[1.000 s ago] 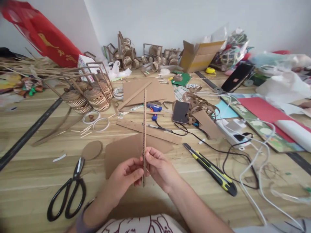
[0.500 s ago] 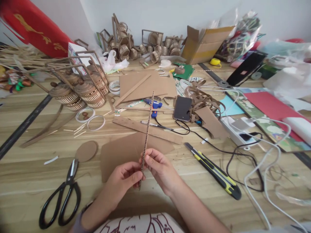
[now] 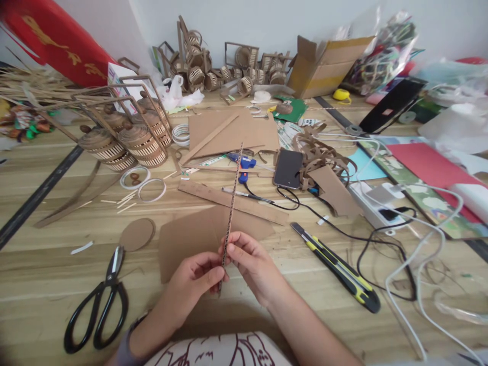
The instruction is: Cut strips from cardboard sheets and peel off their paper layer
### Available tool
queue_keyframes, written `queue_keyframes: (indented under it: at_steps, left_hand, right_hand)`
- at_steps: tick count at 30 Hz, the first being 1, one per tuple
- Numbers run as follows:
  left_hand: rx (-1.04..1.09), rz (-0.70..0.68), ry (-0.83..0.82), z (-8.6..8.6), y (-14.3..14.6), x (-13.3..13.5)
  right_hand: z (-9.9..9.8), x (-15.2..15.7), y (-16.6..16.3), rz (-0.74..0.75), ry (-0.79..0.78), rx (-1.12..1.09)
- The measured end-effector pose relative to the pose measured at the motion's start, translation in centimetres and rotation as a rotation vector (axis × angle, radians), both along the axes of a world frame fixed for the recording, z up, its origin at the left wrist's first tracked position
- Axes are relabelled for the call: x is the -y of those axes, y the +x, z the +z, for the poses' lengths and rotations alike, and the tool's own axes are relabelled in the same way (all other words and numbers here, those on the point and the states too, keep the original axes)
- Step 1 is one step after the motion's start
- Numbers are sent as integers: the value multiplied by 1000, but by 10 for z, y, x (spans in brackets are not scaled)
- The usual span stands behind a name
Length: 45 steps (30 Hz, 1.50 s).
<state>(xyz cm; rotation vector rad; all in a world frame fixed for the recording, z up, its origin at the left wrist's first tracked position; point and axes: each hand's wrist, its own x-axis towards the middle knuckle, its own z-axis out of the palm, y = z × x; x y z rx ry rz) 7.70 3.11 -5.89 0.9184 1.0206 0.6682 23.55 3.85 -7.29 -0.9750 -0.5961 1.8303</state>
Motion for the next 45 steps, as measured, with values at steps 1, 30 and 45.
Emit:
queue_keyframes:
  at_steps: [1,30,45]
  left_hand:
    - [7,2,-5,0,0,0]
    - [279,401,-165,-3,-6,-6]
    - [225,422,-65,-5,-5,-6]
  right_hand:
    - [0,0,-1,-12,4,16]
    - [8,7,0,141,541,767]
    - [7,9,-2,88,877,973]
